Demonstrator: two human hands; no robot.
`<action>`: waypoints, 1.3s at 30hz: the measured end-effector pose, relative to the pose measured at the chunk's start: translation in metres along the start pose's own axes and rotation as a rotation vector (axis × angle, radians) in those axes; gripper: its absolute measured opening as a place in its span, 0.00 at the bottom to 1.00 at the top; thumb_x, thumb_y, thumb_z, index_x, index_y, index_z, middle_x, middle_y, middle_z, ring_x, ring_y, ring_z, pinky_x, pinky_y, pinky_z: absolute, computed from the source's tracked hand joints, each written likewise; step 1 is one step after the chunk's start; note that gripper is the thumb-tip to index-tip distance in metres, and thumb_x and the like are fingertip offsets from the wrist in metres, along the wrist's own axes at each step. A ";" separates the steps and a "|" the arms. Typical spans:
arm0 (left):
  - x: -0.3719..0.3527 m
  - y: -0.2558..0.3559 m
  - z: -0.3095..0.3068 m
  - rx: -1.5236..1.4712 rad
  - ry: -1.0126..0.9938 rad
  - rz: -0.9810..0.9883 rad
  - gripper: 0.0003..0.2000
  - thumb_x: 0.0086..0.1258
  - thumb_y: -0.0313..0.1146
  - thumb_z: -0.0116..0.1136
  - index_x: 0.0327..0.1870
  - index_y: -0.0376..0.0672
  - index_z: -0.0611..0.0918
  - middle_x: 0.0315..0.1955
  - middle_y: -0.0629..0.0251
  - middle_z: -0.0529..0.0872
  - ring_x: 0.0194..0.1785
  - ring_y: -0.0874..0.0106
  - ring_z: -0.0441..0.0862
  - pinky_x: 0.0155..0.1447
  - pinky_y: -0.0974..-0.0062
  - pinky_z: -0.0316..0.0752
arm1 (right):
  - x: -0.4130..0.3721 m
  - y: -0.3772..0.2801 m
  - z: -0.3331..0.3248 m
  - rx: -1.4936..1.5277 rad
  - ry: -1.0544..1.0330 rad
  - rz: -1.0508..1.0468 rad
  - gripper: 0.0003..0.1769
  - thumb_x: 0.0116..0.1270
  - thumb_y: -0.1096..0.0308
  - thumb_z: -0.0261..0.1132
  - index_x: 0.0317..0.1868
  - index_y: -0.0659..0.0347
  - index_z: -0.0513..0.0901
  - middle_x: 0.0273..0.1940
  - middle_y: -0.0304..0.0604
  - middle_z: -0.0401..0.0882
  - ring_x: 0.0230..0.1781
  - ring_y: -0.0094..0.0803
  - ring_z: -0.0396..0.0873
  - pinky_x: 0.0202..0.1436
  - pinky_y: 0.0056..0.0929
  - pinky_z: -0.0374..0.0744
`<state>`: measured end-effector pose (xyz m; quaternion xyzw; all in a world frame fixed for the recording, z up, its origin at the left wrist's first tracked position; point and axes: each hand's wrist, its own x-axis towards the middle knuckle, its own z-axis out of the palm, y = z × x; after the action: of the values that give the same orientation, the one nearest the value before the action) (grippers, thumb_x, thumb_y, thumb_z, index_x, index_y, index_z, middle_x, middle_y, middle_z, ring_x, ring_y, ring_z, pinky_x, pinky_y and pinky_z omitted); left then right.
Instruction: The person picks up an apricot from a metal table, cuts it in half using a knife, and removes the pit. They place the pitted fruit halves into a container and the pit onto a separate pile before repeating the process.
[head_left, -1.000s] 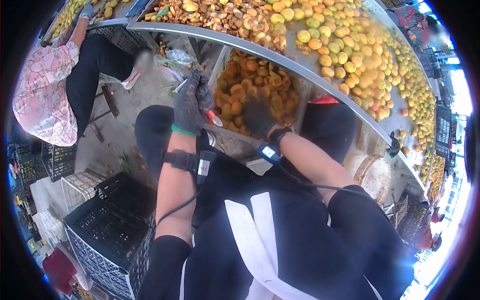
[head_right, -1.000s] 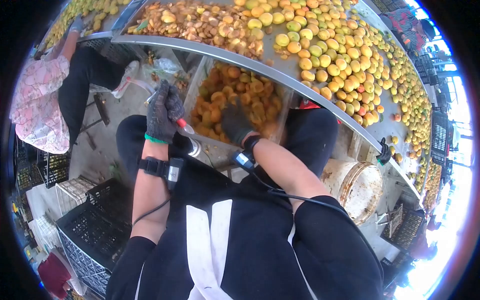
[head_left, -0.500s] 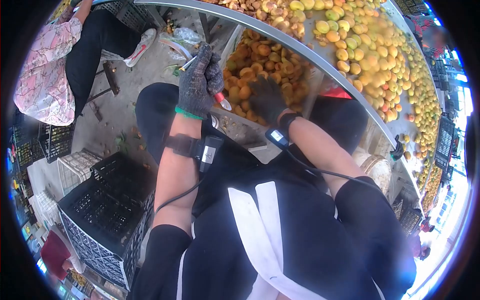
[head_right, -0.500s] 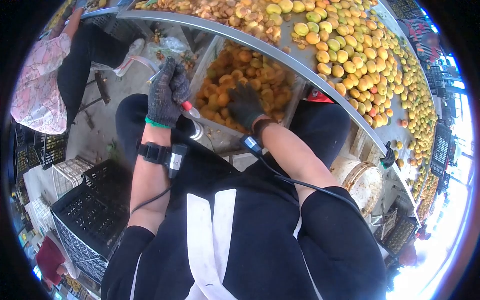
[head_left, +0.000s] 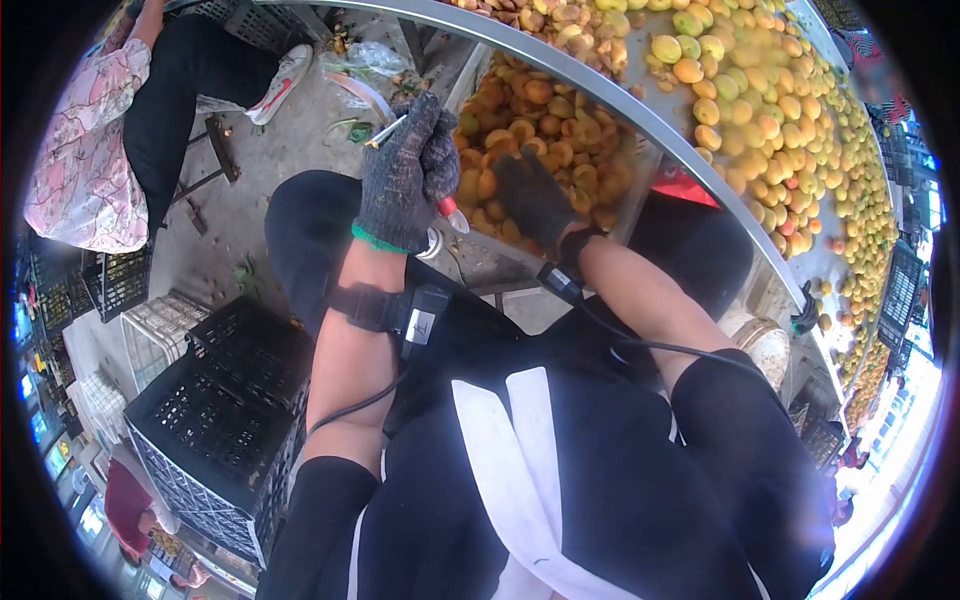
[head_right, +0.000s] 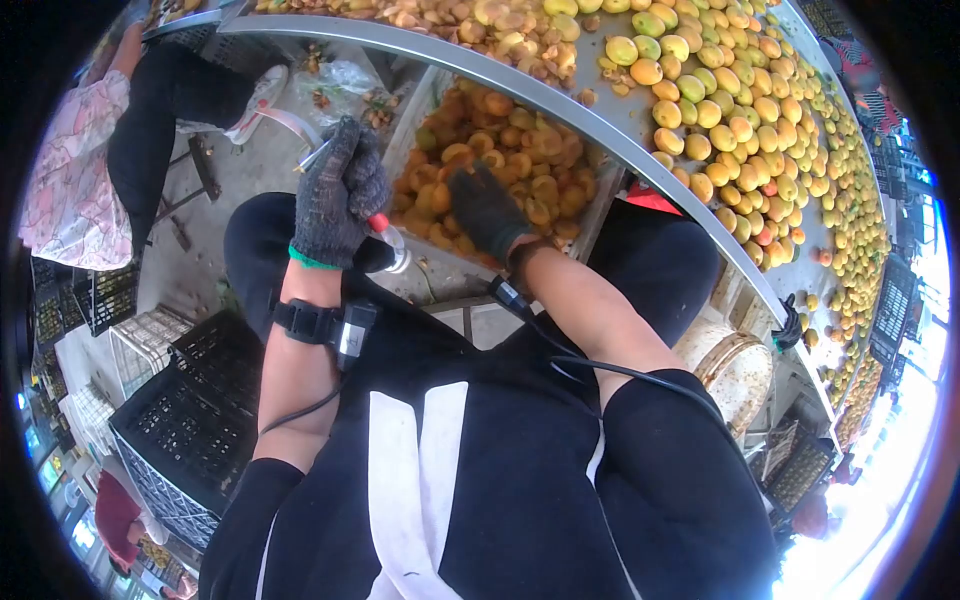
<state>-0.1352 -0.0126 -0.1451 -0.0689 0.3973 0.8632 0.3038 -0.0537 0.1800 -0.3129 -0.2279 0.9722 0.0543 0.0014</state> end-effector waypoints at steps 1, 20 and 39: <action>-0.001 0.000 0.001 0.019 0.018 -0.001 0.11 0.75 0.40 0.55 0.36 0.43 0.79 0.17 0.75 0.69 0.15 0.80 0.64 0.19 0.82 0.59 | -0.001 -0.001 -0.004 -0.025 0.005 -0.029 0.20 0.63 0.72 0.55 0.56 0.63 0.79 0.62 0.47 0.73 0.68 0.42 0.65 0.78 0.50 0.51; -0.004 0.002 0.002 0.067 0.062 0.055 0.10 0.74 0.38 0.57 0.34 0.42 0.78 0.15 0.75 0.69 0.14 0.83 0.63 0.16 0.84 0.55 | 0.006 0.002 -0.026 0.129 -0.024 -0.017 0.13 0.67 0.69 0.54 0.48 0.58 0.83 0.34 0.41 0.81 0.50 0.37 0.79 0.78 0.42 0.54; -0.008 0.004 0.001 0.120 0.118 0.065 0.11 0.73 0.39 0.58 0.34 0.41 0.79 0.15 0.73 0.71 0.13 0.81 0.63 0.16 0.83 0.55 | 0.014 0.008 -0.053 0.086 -0.292 -0.042 0.16 0.67 0.70 0.52 0.52 0.60 0.80 0.34 0.46 0.83 0.45 0.41 0.81 0.72 0.41 0.62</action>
<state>-0.1314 -0.0178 -0.1392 -0.0887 0.4675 0.8416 0.2554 -0.0686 0.1754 -0.2595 -0.2376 0.9581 0.0451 0.1536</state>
